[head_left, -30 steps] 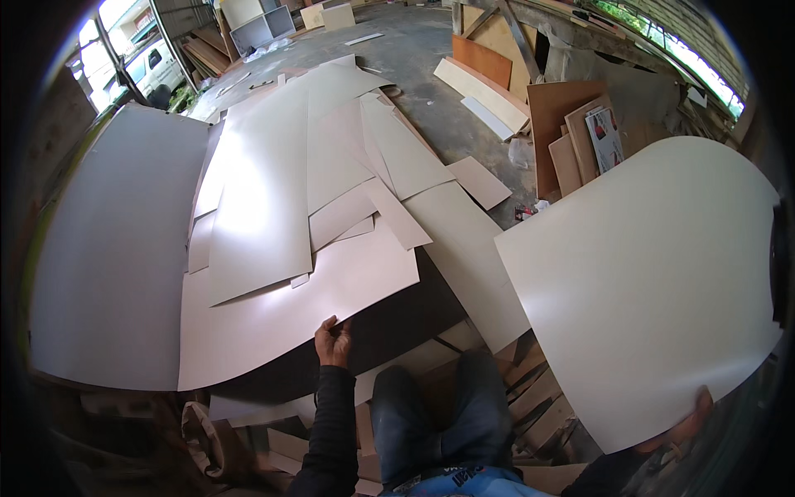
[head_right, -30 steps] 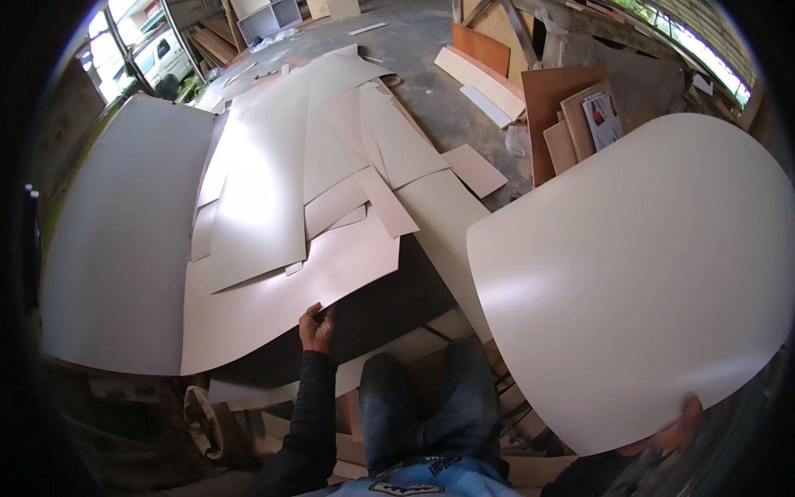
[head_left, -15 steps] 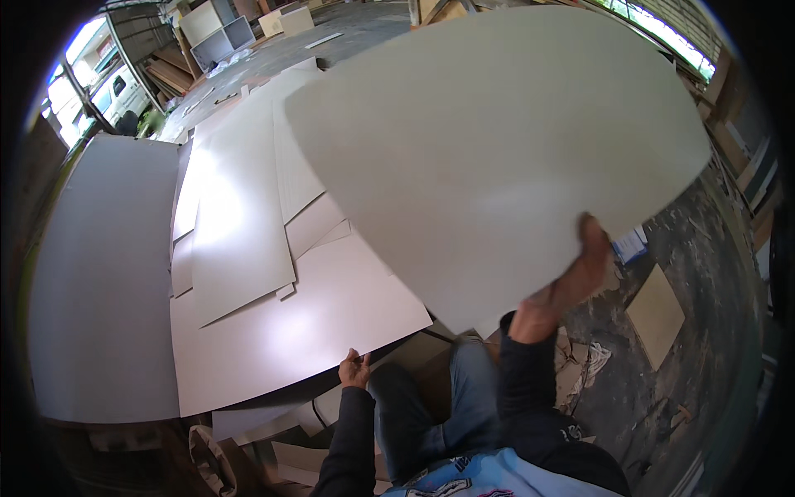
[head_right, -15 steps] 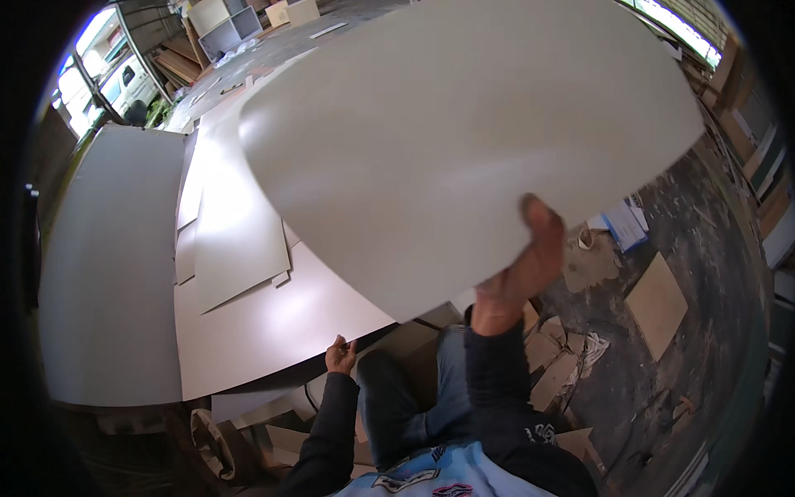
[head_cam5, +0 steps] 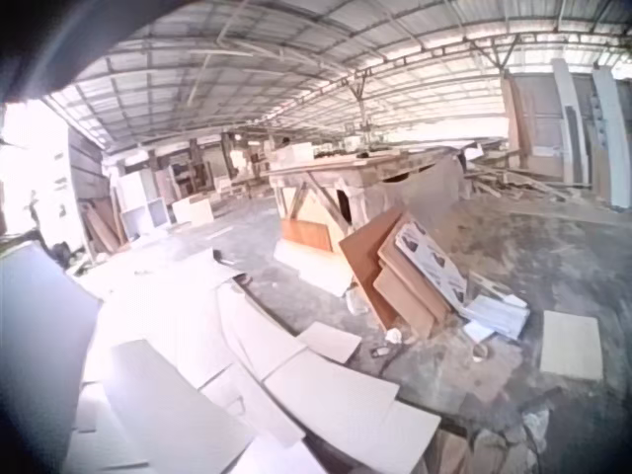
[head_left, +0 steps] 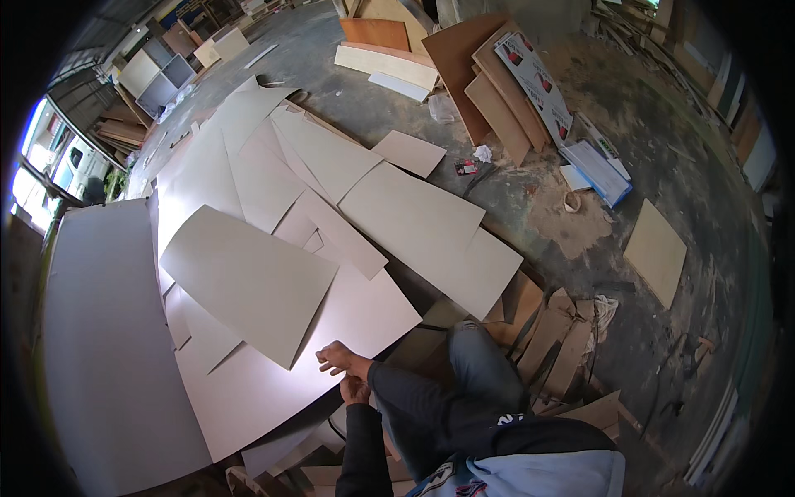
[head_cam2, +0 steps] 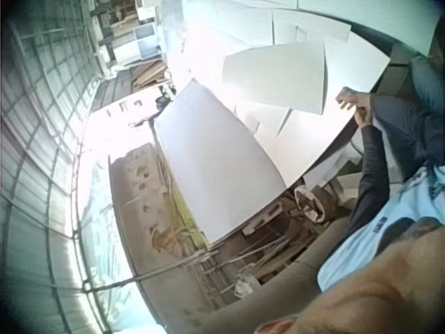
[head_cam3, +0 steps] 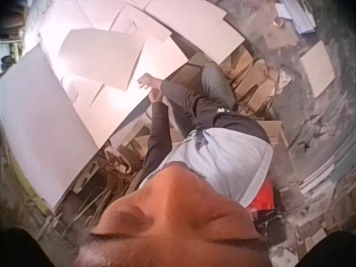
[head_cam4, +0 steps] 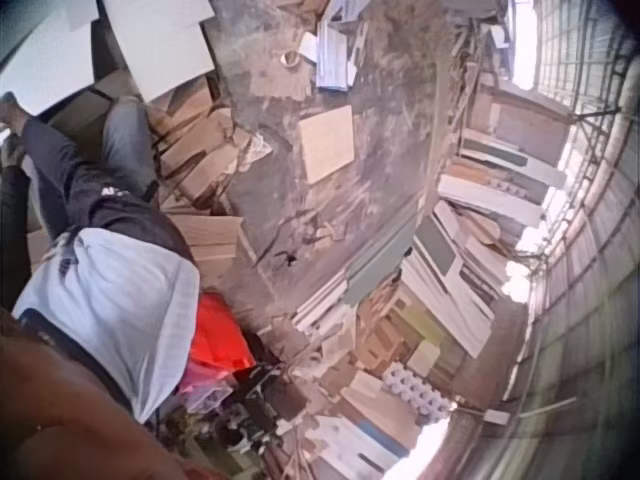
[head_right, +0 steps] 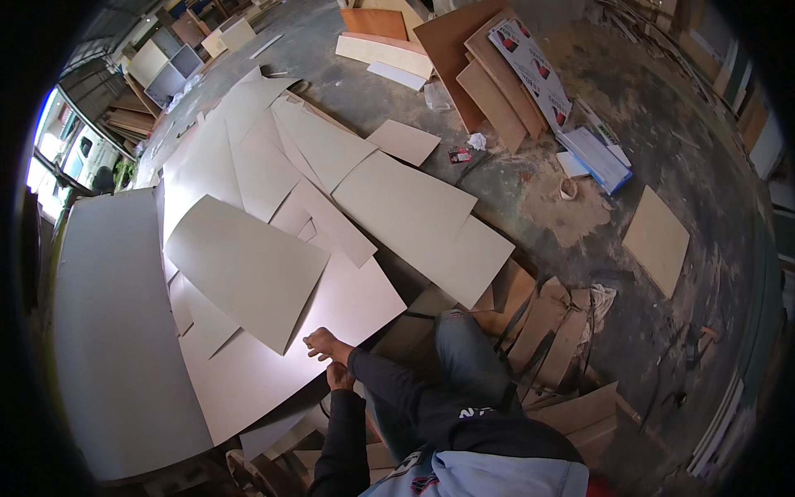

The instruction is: The person measures a wood panel with a tape measure and pencil, hammers nails into a pre-drilled piece of wood, and sorts through a stack of flexible wood panels on the floor.

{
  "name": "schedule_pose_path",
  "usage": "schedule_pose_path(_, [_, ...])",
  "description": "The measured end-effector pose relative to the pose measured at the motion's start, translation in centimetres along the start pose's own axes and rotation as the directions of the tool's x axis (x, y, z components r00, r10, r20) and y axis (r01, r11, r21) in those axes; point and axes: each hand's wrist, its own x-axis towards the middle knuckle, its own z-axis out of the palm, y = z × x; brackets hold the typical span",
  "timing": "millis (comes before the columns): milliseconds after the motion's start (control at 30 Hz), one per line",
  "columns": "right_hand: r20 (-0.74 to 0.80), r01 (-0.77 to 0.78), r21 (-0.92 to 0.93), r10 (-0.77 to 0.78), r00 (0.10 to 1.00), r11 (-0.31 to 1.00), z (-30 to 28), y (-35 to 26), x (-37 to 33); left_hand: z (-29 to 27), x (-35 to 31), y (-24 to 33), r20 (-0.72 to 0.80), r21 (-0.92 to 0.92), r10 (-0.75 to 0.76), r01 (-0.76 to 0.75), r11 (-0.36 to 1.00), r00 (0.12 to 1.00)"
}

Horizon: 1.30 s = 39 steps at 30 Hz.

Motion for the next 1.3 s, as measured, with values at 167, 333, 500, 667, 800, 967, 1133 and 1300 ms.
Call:
schedule_pose_path(167, [-0.463, 0.574, 0.042, -0.494, 0.736, 0.818, -9.2, 0.8, -6.1, 0.5, -0.2, 0.6, -0.201, -0.248, -0.066, 0.015, 0.969, 0.977])
schedule_pose_path(333, [-0.931, -0.231, -0.239, -0.29, -0.222, 0.943, -27.1, 0.2, -15.1, 2.6, -1.2, -0.1, -0.399, -0.125, 0.031, -0.088, 0.988, 0.916])
schedule_pose_path(500, [-0.936, 0.446, 0.202, 0.039, 0.349, 0.872, -34.7, 5.4, -16.9, 4.6, -0.5, -1.1, -0.401, -0.1, 0.072, -0.121, 0.988, 0.913])
schedule_pose_path(667, [-0.892, 0.657, 0.091, -0.232, 0.388, 0.748, -39.3, 5.2, -18.5, 7.5, 0.5, -1.9, -0.349, -0.074, 0.098, -0.131, 0.989, 0.932])
schedule_pose_path(800, [-0.849, 0.452, -0.097, -0.311, 0.428, 0.887, -27.2, -3.3, -20.7, 3.6, -1.5, 2.9, -0.445, 0.004, 0.236, -0.261, 0.965, 0.864])
schedule_pose_path(967, [-0.7, 0.51, -0.558, -0.701, 0.136, 0.655, -24.6, -6.8, -29.5, 7.2, 0.1, 1.0, -0.45, -0.063, 0.182, -0.235, 0.97, 0.874])
schedule_pose_path(1133, [-0.806, 0.476, -0.512, -0.592, 0.023, 0.715, -20.8, -5.7, -42.6, 6.1, 0.2, 1.5, -0.384, -0.087, 0.205, -0.256, 0.963, 0.901])
schedule_pose_path(1300, [-0.797, 0.437, -0.565, -0.6, -0.069, 0.7, -16.2, -4.7, -55.1, 5.2, 0.4, -1.4, -0.486, -0.16, 0.145, -0.251, 0.955, 0.862])
